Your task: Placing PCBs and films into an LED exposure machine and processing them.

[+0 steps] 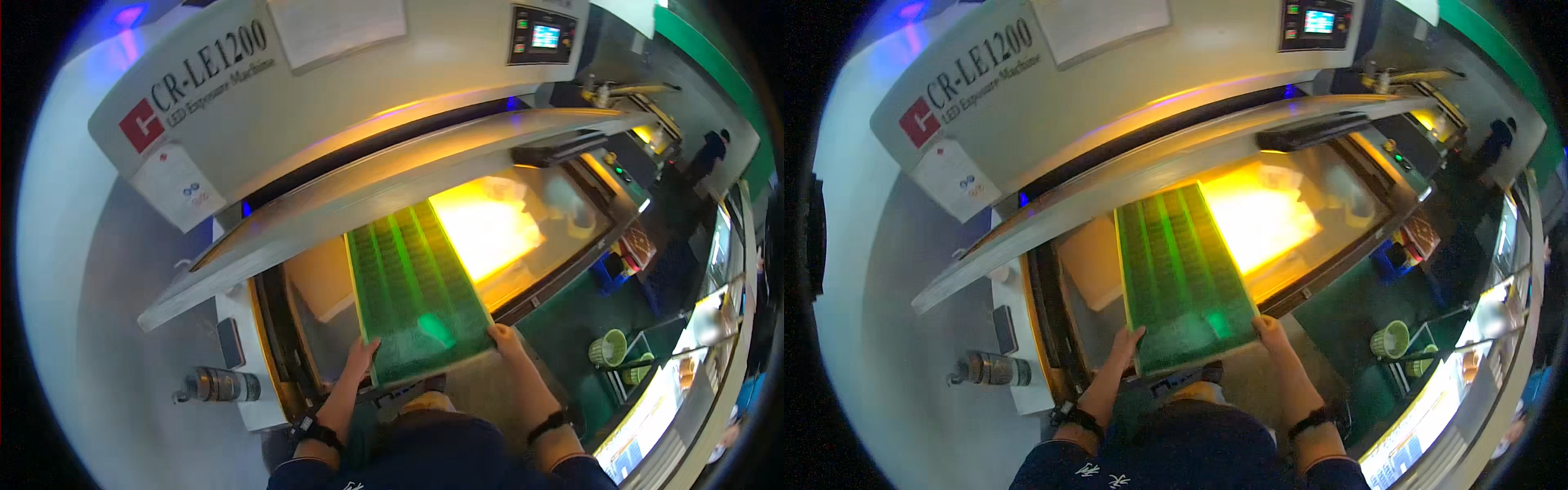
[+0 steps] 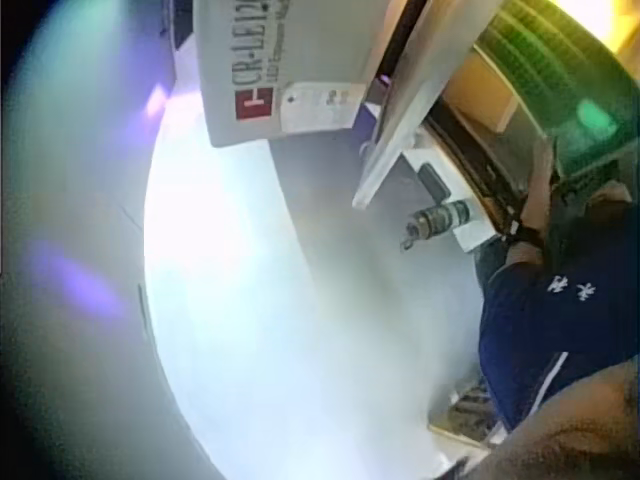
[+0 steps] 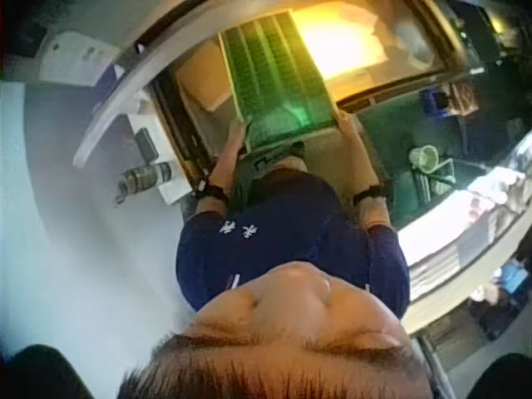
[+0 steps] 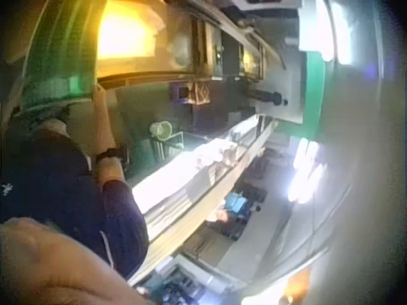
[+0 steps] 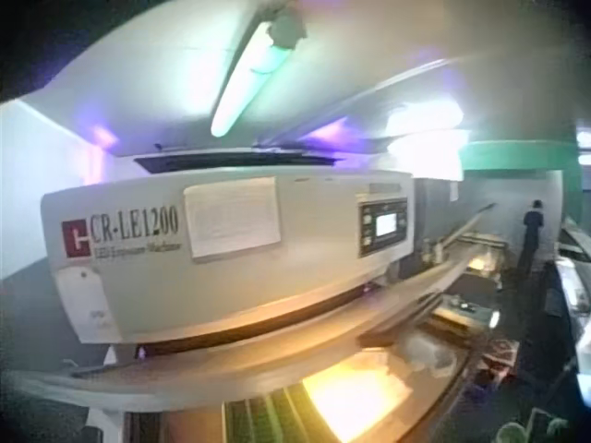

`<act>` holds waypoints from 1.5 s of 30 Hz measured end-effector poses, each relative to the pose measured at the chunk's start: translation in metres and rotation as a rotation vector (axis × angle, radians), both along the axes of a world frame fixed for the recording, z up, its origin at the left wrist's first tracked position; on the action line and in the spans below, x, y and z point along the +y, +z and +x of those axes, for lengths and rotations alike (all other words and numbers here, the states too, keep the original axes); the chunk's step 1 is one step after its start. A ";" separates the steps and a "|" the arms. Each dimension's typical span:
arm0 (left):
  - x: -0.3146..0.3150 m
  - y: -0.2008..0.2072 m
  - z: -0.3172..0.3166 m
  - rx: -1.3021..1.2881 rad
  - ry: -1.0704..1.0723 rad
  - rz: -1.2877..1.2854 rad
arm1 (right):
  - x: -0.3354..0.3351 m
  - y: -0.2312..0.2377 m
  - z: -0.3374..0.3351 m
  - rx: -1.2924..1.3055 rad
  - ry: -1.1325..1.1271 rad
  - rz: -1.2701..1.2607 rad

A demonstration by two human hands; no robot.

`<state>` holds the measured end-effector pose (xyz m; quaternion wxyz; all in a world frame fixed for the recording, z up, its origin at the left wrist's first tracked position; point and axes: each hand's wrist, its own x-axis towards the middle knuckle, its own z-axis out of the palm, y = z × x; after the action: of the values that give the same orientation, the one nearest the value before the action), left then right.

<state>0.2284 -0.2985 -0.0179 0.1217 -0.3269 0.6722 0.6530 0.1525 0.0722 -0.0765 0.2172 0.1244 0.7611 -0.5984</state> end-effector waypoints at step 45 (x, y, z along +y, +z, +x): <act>0.085 -0.127 -0.102 0.348 -0.642 -1.247 | 0.068 -0.007 -0.033 -0.002 1.172 1.260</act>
<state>0.1262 -0.2132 -0.1448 -0.0104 -0.0134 0.9923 0.1223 0.1192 0.1398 -0.0832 0.3824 -0.1907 0.8925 0.1447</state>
